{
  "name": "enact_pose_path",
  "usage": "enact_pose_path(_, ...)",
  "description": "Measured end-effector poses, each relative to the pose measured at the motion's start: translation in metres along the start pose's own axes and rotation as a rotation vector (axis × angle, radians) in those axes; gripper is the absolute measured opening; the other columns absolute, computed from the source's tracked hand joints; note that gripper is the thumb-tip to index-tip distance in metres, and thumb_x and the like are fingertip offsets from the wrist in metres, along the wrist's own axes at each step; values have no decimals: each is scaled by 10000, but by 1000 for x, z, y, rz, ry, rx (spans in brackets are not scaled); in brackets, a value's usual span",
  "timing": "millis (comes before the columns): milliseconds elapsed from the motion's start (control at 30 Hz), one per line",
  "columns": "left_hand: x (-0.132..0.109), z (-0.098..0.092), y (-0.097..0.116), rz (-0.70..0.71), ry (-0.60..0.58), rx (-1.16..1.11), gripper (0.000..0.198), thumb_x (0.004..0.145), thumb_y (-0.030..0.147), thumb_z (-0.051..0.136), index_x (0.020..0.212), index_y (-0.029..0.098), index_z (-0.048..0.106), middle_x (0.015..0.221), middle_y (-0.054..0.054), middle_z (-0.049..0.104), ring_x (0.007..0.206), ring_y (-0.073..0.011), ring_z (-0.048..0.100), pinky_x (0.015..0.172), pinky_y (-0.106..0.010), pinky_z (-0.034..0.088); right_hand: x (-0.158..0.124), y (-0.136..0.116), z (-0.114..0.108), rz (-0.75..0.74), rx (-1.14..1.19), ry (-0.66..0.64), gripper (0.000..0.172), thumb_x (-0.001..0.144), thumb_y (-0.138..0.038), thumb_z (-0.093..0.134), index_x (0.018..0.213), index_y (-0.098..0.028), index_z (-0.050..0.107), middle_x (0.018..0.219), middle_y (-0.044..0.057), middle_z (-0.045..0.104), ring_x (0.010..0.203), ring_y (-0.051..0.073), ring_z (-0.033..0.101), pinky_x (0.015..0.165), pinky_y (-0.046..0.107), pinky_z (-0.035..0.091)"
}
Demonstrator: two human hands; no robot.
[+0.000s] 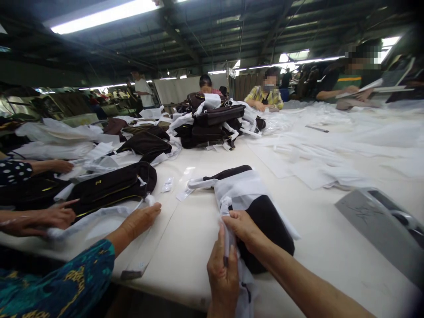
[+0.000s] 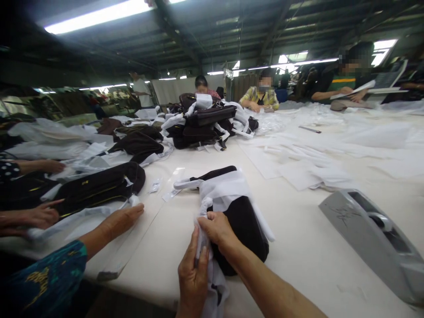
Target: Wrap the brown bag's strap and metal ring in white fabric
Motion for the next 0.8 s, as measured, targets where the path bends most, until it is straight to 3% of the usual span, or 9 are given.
enact_pose_path(267, -2, -6, -2, 106, 38, 77, 412, 828, 125, 473, 1228, 223, 497, 1201, -67, 586, 1105, -187, 542, 927, -279, 453, 1, 2, 0, 200, 108, -144, 287, 726, -327, 565, 520, -158, 460, 320, -61, 411, 255, 44, 340, 271, 137, 277)
enact_pose_path(533, 0, -7, 2, 145, 73, 99, 392, 809, 110, 486, 1180, 222, 540, 1107, -65, 637, 1021, -174, 595, 873, -255, 486, -6, -2, -5, 234, 171, -122, 430, 807, -478, 485, 542, -140, 486, 389, -32, 465, 293, 51, 411, 307, 154, 363)
enact_pose_path(667, 0, -8, -1, 139, 100, 96, 356, 802, 129, 497, 1139, 212, 577, 1081, -69, 652, 995, -187, 610, 844, -268, 506, -16, -11, -9, 161, 187, -148, 468, 713, -581, 555, 597, -129, 523, 483, -19, 501, 396, 64, 474, 407, 184, 423)
enact_pose_path(800, 1, -9, -5, 122, 101, 73, 334, 804, 145, 499, 1121, 203, 590, 1085, -76, 649, 1003, -197, 605, 830, -280, 513, -21, -17, -6, -10, 164, -208, 383, 598, -463, 701, 602, -120, 531, 525, -28, 499, 451, 53, 453, 453, 173, 389)
Point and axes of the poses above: each hand's wrist, its own x-axis towards the middle knuckle, its own z-axis out of the palm, y = z × x, the point moved 6 cm from there along x, towards the middle knuckle
